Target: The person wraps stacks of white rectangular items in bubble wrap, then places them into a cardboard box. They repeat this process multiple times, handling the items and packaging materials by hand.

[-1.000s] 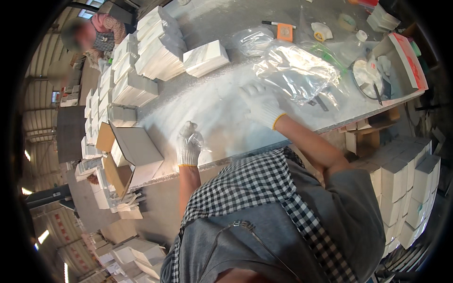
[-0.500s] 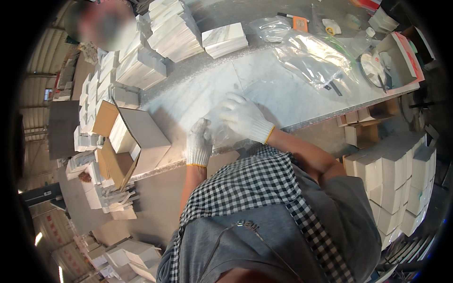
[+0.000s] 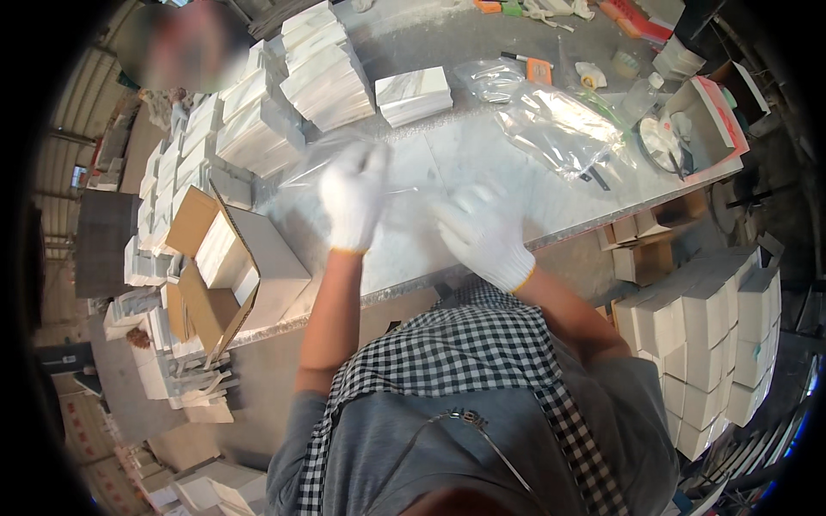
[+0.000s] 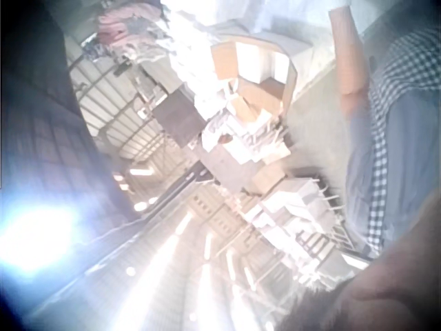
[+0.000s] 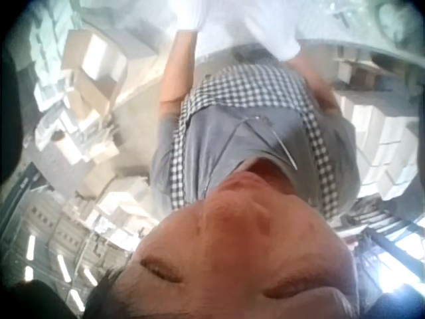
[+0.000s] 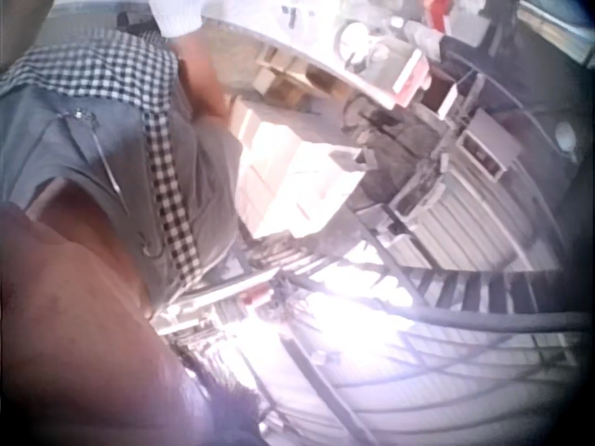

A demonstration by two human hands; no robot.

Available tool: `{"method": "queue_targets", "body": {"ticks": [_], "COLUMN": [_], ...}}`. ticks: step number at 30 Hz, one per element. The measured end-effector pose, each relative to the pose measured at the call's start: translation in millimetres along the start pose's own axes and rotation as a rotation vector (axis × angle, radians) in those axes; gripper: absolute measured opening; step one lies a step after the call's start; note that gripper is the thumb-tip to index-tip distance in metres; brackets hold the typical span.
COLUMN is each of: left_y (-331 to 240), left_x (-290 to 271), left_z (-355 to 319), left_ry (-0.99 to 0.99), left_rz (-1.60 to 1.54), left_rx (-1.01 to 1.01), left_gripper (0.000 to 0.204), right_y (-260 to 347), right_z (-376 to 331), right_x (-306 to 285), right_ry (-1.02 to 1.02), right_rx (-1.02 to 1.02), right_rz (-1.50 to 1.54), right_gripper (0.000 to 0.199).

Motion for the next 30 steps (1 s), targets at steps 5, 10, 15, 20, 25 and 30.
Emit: {"method": "queue_targets", "body": {"ticks": [5, 10, 15, 20, 25, 30], "left_y": [41.3, 72.8, 36.6, 53.8, 80.5, 58.1], "left_x": [136.3, 203.1, 175.2, 149.8, 149.9, 133.1], "left_z": [-40.1, -103.1, -107.1, -111.7, -126.2, -132.9], "left_ry": [0.642, 0.687, 0.899, 0.573, 0.433, 0.399], "left_rz": [0.582, 0.774, 0.456, 0.176, 0.151, 0.292], "left_rx": [-0.038, -0.042, -0.121, -0.091, -0.046, 0.072], "left_gripper": [0.032, 0.04, 0.053, 0.04, 0.032, 0.035], "right_y": [-18.9, -25.3, -24.1, -6.0, 3.8, -15.0], "right_z": [-55.8, -93.3, -114.0, -100.5, -111.8, -183.4], "right_x": [13.9, 26.5, 20.9, -12.8, 3.5, 65.4], "right_ry": [0.3, 0.563, 0.544, 0.246, 0.621, 0.897], "right_rx": [0.16, 0.167, 0.11, -0.061, -0.134, -0.112], "right_rz": [-0.121, -0.094, 0.03, 0.025, -0.059, -0.127], "right_gripper": [0.01, 0.008, 0.008, 0.003, 0.008, 0.014]}}
Point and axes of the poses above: each hand's wrist, its own z-axis towards the middle knuckle, its own x-axis out of the palm, y = z × x, the point moved 8 cm from there along z, towards the middle knuckle, and after that the axes turned 1 degree about -x, right-handed, at the moved point
